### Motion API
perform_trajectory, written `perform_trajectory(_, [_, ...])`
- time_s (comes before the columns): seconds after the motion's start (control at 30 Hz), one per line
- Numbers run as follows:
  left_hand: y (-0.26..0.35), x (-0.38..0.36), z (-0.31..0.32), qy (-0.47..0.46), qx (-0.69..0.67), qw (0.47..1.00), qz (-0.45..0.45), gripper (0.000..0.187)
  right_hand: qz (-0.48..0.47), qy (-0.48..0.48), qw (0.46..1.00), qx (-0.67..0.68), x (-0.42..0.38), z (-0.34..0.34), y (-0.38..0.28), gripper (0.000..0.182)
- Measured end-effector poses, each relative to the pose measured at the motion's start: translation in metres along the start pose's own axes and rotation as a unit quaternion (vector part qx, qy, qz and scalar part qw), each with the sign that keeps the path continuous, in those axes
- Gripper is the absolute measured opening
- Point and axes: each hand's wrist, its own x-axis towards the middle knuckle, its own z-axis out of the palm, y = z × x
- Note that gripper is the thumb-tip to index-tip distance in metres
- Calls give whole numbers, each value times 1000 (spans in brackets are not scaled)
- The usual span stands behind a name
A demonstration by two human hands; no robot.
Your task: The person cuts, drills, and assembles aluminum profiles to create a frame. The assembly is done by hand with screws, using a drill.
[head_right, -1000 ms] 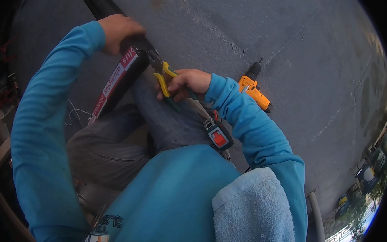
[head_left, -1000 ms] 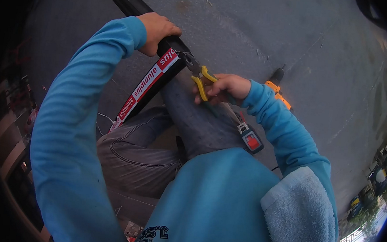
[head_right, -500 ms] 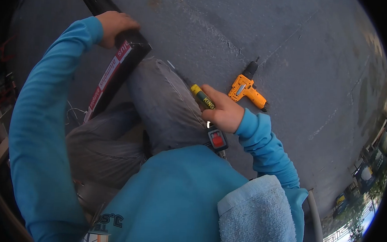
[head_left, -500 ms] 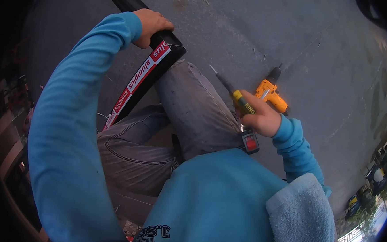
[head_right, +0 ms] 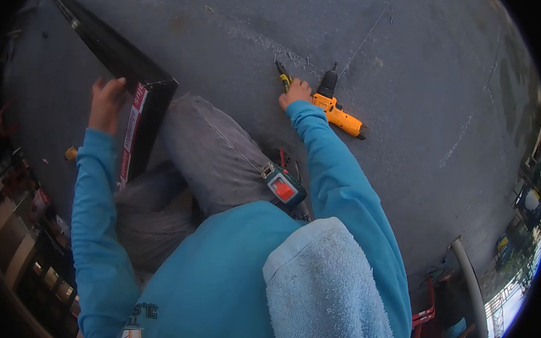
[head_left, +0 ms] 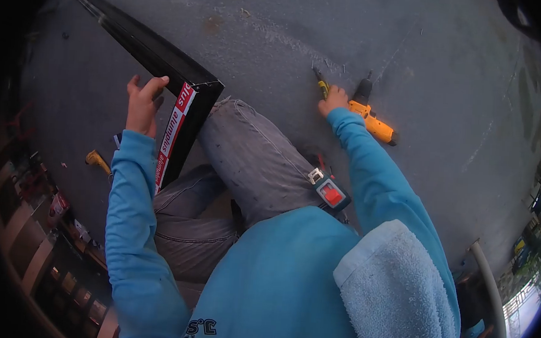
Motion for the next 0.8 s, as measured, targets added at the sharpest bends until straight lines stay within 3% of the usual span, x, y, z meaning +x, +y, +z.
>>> perform_trajectory(0.03, [-8,3,3,-78,-166,972,-146,96,21,-23,999,32,2,-1,3,53])
perform_trajectory(0.07, [-16,5,2,-149,-326,890,-281,93,39,-46,996,62,4,-3,6,53])
perform_trajectory(0.1, [-10,0,12,-160,-268,907,-281,73,33,-45,996,63,7,-9,8,53])
perform_trajectory(0.17, [20,-2,20,-145,-185,917,-323,46,109,-241,944,196,10,-32,13,55])
perform_trajectory(0.2, [24,-2,24,-146,-188,917,-319,46,184,-272,916,231,3,-46,11,57])
perform_trajectory(0.23, [27,-1,26,-140,-183,917,-326,39,181,-269,918,230,-3,-52,13,57])
perform_trajectory(0.3, [27,1,24,-127,-182,918,-330,33,140,-284,915,249,-17,-62,15,56])
perform_trajectory(0.33, [29,3,25,-138,-206,908,-338,30,104,-276,935,196,-27,-76,9,55])
perform_trajectory(0.47, [32,-8,22,-123,-263,895,-339,24,72,-256,940,212,-46,-103,-12,54])
perform_trajectory(0.57, [31,-8,11,-147,-291,887,-328,21,4,-307,903,301,-51,-121,-30,54])
perform_trajectory(0.63, [52,-25,7,-147,-288,891,-321,20,-127,-288,882,351,-69,-143,-55,53])
perform_trajectory(0.7, [69,-34,3,-166,-310,879,-323,14,-93,-291,900,312,-96,-190,-96,52])
perform_trajectory(0.77, [88,-43,0,-166,-318,880,-310,17,-210,-313,872,312,-95,-199,-113,52])
perform_trajectory(0.8, [103,-44,-1,-175,-322,874,-319,13,-204,-330,872,297,-102,-221,-130,52])
